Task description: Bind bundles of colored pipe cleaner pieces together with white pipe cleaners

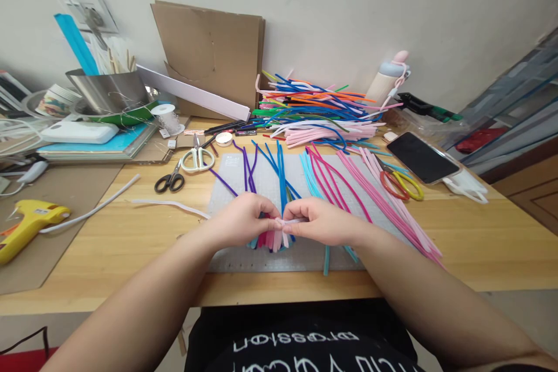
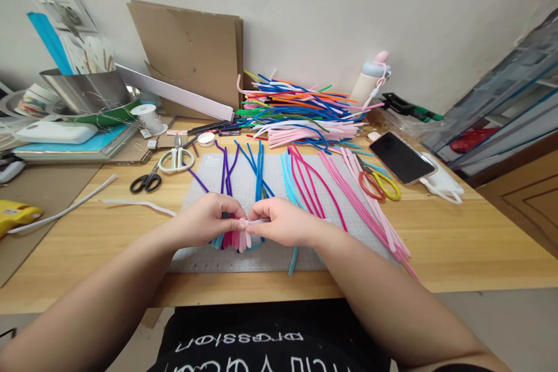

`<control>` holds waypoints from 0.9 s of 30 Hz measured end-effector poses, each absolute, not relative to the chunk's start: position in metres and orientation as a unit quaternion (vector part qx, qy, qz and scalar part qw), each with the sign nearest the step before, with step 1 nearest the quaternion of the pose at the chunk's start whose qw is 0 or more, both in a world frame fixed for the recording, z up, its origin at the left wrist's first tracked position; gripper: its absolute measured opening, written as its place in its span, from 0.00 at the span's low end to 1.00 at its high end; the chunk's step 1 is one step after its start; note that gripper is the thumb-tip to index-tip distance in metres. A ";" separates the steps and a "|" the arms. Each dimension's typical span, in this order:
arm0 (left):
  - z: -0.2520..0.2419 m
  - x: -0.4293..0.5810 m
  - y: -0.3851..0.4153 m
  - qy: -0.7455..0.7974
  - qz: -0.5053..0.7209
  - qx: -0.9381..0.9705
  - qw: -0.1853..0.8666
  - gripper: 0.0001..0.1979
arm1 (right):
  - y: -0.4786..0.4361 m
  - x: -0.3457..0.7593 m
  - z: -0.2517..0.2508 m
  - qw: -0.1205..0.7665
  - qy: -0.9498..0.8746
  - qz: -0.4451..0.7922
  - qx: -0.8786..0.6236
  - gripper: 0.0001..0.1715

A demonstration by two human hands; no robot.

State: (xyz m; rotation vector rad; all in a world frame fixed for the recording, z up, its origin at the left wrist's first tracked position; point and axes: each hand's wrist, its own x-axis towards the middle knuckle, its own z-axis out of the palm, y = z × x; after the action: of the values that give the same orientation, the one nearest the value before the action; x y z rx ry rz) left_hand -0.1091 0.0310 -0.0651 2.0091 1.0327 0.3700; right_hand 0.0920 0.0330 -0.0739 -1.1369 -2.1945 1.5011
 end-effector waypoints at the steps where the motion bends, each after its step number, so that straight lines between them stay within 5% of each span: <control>1: -0.065 -0.109 0.031 0.410 0.143 0.800 0.413 0.10 | 0.033 0.092 -0.074 0.124 -0.756 0.509 -0.392 0.13; 13: -0.064 -0.111 0.035 0.442 0.123 0.799 0.389 0.12 | 0.019 0.086 -0.072 0.186 -0.841 0.289 -0.418 0.06; 18: -0.064 -0.111 0.034 0.446 0.109 0.798 0.391 0.12 | 0.022 0.089 -0.072 0.195 -0.852 0.319 -0.366 0.05; 27: -0.065 -0.110 0.036 0.454 0.095 0.776 0.428 0.10 | 0.025 0.086 -0.083 0.233 -0.920 0.140 -0.281 0.09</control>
State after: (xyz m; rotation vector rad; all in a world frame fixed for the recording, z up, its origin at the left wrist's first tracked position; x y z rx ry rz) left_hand -0.1097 0.0357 -0.0649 1.9367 1.1343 0.2367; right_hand 0.0856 0.0254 -0.0826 -0.7710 -2.5282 0.3847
